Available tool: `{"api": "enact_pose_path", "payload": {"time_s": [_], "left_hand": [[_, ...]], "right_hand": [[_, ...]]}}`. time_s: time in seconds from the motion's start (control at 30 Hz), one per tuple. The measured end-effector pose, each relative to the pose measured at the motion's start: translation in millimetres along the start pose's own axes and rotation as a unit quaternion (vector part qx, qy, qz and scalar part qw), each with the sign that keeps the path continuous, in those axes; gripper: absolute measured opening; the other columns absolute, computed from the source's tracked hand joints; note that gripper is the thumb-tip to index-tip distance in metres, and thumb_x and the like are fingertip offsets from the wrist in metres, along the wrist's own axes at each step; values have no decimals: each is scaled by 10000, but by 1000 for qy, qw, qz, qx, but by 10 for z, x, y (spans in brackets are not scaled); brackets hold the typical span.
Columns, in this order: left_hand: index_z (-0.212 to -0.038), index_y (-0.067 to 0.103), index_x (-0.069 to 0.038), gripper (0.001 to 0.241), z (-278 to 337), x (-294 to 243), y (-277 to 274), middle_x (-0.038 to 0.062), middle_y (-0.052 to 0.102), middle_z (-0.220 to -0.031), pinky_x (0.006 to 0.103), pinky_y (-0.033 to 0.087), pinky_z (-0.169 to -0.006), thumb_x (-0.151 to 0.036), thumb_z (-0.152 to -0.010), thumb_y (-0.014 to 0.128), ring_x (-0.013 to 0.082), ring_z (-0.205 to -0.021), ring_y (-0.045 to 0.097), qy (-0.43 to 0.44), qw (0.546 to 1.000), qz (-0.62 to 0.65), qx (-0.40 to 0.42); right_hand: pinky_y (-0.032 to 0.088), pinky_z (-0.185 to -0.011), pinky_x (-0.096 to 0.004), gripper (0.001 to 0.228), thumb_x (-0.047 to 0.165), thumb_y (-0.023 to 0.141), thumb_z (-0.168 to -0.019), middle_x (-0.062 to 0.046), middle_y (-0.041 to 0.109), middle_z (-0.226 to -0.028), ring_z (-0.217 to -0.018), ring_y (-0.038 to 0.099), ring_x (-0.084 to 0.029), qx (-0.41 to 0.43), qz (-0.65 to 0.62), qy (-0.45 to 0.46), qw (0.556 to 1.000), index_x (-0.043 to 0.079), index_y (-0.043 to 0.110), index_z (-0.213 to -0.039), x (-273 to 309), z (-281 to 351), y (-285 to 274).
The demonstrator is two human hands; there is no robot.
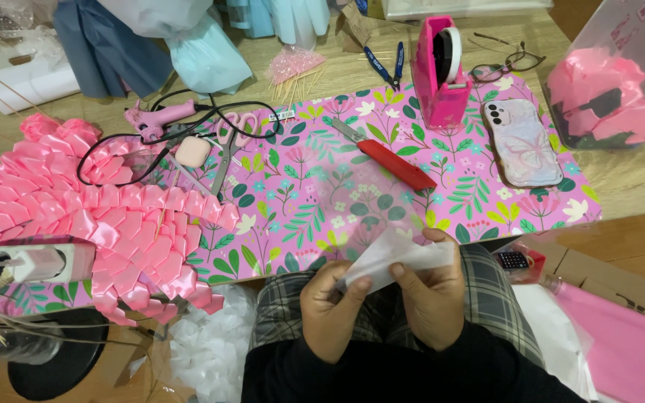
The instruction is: The person folds a small white piece of paper into a compact shape using both hands. They then reach for a tape dispenser, pull a piece of tape, and apply it to the folded paper to secure it.
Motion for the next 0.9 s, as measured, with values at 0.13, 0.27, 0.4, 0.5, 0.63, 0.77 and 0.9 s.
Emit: {"api": "enact_pose_path", "payload": {"time_s": [0.13,0.27,0.4,0.5,0.63,0.77,0.9], "left_hand": [[-1059,782,-40,233,-22,-75,16,53,743,-957,246,520,-744,-143,-855,824,128,-837,650,20,1000,0,14],[-860,762,-41,100,-21,-74,-9,27,681,-813,259,483,-655,-135,-885,784,115,-730,603,27,999,-21,-21],[-821,750,-31,131,-3,-10,-41,7,646,-765,254,432,-600,-139,-888,785,94,-667,538,18,999,-14,-49],[-763,713,-42,187,11,12,-56,-9,619,-749,254,401,-575,-163,-890,777,86,-641,500,26,997,-31,-67],[-790,717,-42,171,27,63,-63,-7,623,-757,256,419,-582,-169,-890,772,88,-647,512,26,996,-18,-86],[-799,711,-29,173,27,28,-82,13,598,-748,264,397,-579,-161,-894,768,106,-645,506,55,994,-25,-97],[-780,717,-34,167,10,-48,-68,30,621,-743,266,399,-578,-143,-900,756,114,-640,527,73,993,-35,-81]], "right_hand": [[555,-812,-293,601,-82,747,-838,-78,644,-921,-825,637,-144,37,-11,5,999,92,480,-1348,21,3,23],[547,-822,-299,616,-77,764,-818,-102,660,-935,-847,651,-174,33,-14,16,999,87,486,-1342,-16,13,-8],[513,-949,-336,692,-113,741,-796,-131,649,-1154,-1014,628,-188,59,-25,25,998,39,450,-1405,-40,10,-24],[490,-967,-308,921,-9,791,-804,-147,604,-1314,-1142,608,-193,111,-26,95,989,44,324,-1596,-17,2,138],[522,-906,-323,899,3,759,-817,-113,576,-1388,-1112,619,-210,93,-67,172,978,112,338,-1604,-89,47,206],[532,-729,-323,438,90,766,-867,-125,676,-966,-811,633,-218,97,-57,188,976,17,573,-1253,-210,81,73],[563,-667,-326,150,17,740,-885,-143,726,-873,-691,664,-238,51,-32,180,982,-5,671,-1017,-310,104,-55]]}}
Point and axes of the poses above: each hand's wrist, its own z-axis away from the middle knuckle, its own y-axis out of the palm, x = y × z, the point moved 3 cm from there along -z, towards the middle knuckle
